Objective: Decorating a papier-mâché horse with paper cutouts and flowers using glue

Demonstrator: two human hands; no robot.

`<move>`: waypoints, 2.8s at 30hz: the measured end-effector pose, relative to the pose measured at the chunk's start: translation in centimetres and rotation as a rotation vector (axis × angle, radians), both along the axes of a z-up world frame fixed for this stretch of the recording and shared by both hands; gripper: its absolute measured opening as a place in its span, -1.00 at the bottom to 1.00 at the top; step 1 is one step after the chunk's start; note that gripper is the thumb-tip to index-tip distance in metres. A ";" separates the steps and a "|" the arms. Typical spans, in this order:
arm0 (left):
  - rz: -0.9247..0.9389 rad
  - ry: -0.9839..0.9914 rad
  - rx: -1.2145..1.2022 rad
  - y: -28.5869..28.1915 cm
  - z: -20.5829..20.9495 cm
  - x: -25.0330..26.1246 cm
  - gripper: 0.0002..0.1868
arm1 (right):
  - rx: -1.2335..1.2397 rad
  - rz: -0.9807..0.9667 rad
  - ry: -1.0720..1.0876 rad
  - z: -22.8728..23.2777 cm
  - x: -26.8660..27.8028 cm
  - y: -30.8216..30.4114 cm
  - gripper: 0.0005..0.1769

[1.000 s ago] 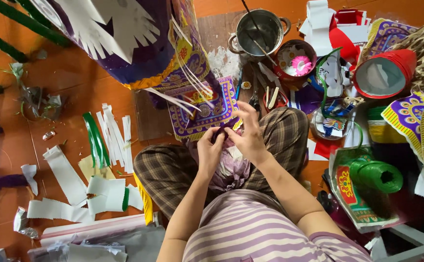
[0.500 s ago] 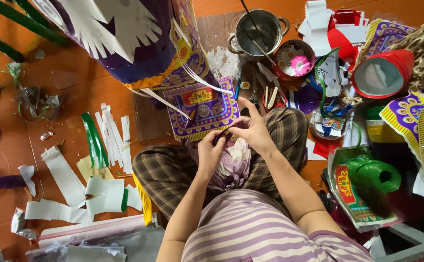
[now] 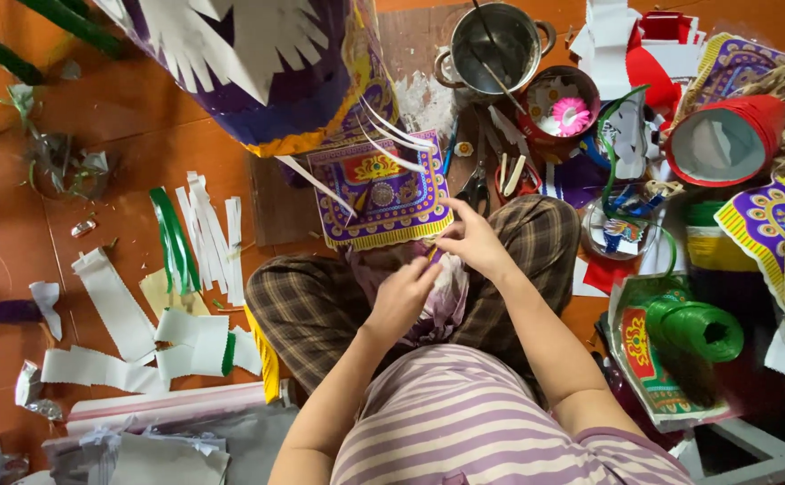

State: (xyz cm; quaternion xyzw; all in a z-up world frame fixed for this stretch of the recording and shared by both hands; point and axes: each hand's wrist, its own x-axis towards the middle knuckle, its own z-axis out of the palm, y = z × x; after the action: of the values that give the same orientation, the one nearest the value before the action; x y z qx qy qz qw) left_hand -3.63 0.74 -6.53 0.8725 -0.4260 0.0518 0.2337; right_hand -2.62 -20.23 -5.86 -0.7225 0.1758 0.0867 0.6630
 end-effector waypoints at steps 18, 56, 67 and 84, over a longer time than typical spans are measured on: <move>0.109 -0.030 0.603 6.3 -19.5 15.7 -0.65 | -1.512 -0.169 -0.039 -8.2 17.0 -16.1 -0.72; 0.653 1.067 -0.737 3.9 -6.0 8.6 -0.81 | 0.235 -0.329 -0.145 1.2 2.0 -11.2 -0.61; 0.646 1.297 -1.175 0.7 -0.8 9.0 -0.84 | 0.093 -0.012 0.077 2.2 -8.0 -4.5 -0.64; 0.628 1.286 -1.097 2.6 0.6 8.8 -0.69 | -0.045 0.098 0.029 3.8 -7.1 -3.3 -0.68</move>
State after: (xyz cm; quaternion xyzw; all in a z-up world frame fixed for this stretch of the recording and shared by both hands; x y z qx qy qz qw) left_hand 5.22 3.34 -5.95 0.5752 0.1296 -0.1888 0.7853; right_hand -9.74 -23.53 -2.05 -0.7437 0.1516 0.1253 0.6389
